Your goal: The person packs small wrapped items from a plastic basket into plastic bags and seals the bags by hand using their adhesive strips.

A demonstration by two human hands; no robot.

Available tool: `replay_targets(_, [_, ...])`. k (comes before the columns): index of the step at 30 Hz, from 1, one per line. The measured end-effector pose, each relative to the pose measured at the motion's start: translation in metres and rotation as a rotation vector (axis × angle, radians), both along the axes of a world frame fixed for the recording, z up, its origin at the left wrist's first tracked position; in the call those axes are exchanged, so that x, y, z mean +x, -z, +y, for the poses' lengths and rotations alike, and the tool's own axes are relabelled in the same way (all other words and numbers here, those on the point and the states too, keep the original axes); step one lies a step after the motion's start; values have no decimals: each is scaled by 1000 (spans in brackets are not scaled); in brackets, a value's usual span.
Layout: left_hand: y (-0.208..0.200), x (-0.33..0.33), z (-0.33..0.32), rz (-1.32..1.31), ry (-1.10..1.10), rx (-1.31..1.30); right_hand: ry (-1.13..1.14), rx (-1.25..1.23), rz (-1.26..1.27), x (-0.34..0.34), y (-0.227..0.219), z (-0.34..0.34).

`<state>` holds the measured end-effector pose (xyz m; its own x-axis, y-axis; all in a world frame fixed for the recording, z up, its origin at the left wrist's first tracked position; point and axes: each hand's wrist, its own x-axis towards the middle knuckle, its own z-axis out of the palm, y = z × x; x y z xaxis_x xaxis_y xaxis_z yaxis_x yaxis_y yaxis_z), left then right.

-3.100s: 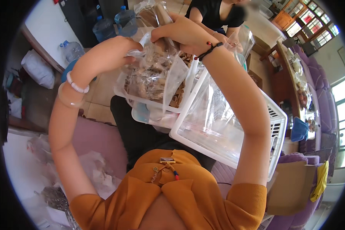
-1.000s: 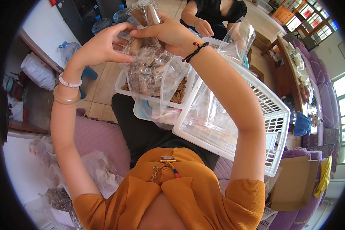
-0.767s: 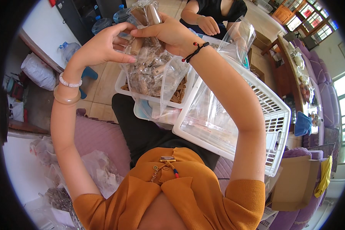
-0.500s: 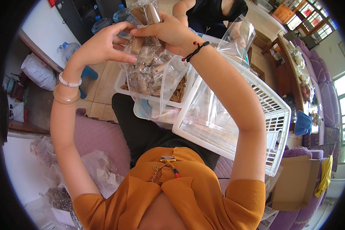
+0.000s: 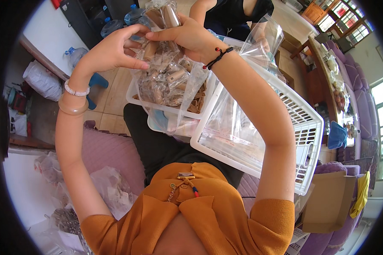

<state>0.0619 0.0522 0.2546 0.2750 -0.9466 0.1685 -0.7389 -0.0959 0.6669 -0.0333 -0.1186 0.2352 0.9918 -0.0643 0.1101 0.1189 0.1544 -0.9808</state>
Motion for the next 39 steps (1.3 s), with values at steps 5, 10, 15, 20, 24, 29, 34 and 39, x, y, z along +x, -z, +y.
replay_targets(5, [-3,3,3,-42,-16,78,-4,1,-17,-3,2,-3])
replay_targets(10, [-31,1,18,-106,-87,-16,20,-45,-27,-3,5,-9])
replay_targets(15, [1,3,-3,-494,-154,216,15,0,-25,-4,1,-10])
replay_targets(20, [-8,-4,-5,-434,-225,108,34,-24,-21,-6,-3,-9])
replay_targets(24, [-13,-14,-15,-187,-92,69,-20,17,-75,-3,-7,-7])
replay_targets(29, [-10,-7,-18,-97,-72,92,-28,27,-115,-3,-10,-6])
replay_targets(34, [1,6,-15,-317,-129,220,79,-48,29,-11,-22,-3])
replay_targets(39, [-10,10,-17,-337,-160,-34,47,-134,55,-11,-22,-8])
